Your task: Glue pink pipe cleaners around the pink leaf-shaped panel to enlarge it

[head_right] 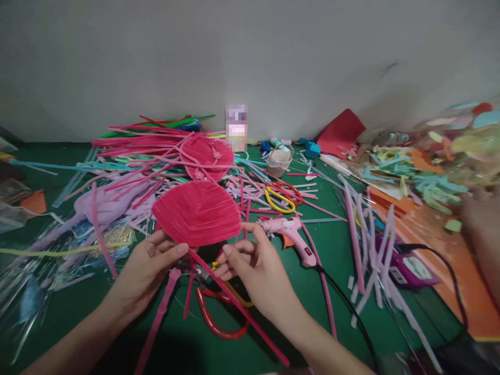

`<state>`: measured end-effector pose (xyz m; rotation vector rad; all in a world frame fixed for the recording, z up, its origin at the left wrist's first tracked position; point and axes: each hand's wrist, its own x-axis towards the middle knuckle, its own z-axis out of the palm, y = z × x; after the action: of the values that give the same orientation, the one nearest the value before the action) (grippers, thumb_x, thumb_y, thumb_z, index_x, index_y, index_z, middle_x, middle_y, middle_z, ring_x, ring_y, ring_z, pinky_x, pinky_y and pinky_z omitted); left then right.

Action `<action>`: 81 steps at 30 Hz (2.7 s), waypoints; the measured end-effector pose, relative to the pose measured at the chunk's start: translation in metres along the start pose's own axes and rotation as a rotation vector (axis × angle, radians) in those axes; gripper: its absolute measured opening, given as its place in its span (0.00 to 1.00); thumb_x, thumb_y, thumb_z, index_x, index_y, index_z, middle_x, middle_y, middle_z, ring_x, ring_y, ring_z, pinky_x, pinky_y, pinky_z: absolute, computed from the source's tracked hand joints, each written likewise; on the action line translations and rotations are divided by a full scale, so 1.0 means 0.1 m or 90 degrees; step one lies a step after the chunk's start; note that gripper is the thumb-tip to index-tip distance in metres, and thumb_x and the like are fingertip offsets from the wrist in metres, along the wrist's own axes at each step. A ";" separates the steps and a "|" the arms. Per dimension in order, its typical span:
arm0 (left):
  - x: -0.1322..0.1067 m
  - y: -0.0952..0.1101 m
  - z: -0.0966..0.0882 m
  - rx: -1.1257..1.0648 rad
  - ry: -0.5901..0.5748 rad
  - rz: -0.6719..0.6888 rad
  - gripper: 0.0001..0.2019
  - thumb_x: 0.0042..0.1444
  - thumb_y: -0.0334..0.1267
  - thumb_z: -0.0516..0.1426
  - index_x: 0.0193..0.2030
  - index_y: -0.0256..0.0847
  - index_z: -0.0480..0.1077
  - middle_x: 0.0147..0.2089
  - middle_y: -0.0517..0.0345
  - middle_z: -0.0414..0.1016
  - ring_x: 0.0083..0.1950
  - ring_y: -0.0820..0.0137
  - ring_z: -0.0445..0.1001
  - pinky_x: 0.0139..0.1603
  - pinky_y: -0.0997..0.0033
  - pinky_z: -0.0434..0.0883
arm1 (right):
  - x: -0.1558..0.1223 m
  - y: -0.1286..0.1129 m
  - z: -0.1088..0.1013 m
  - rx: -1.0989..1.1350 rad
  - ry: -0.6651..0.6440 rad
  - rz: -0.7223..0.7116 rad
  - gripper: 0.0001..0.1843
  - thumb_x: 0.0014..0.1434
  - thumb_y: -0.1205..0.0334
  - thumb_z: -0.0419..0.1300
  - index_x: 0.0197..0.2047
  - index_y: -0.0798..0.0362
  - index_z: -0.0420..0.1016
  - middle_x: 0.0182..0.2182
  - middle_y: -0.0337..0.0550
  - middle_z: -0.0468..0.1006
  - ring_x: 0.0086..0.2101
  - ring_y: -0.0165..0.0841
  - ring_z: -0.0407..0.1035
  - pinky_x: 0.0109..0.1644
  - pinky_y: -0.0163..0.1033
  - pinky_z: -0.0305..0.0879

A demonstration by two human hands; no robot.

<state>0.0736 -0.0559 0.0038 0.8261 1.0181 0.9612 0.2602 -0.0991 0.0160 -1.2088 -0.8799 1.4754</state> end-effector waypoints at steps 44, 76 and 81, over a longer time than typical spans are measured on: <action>0.08 0.02 -0.10 -0.012 0.071 -0.010 0.12 0.45 0.34 0.69 0.38 0.38 0.76 0.32 0.60 0.81 0.32 0.75 0.76 0.36 0.79 0.72 | 0.10 0.20 -0.61 -0.672 0.581 -0.416 0.20 0.48 0.49 0.65 0.35 0.50 0.60 0.32 0.42 0.73 0.25 0.32 0.67 0.27 0.36 0.63; 0.08 0.02 -0.06 0.004 0.077 -0.012 0.11 0.46 0.34 0.68 0.37 0.39 0.77 0.36 0.57 0.82 0.38 0.70 0.79 0.39 0.77 0.73 | 0.04 0.19 -0.60 -0.686 0.562 -0.362 0.19 0.50 0.48 0.62 0.36 0.48 0.59 0.34 0.45 0.73 0.29 0.35 0.69 0.31 0.38 0.65; 0.07 0.02 -0.07 -0.005 0.075 -0.007 0.13 0.44 0.34 0.69 0.39 0.38 0.77 0.38 0.55 0.82 0.36 0.70 0.78 0.39 0.76 0.73 | 0.06 0.17 -0.59 -0.685 0.561 -0.366 0.19 0.50 0.48 0.62 0.36 0.48 0.59 0.34 0.45 0.73 0.29 0.35 0.69 0.31 0.38 0.65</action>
<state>0.0681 -0.0480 0.0017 0.7640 1.1186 1.0134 0.3132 -0.1010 -0.0158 -1.8932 -1.2369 -0.1568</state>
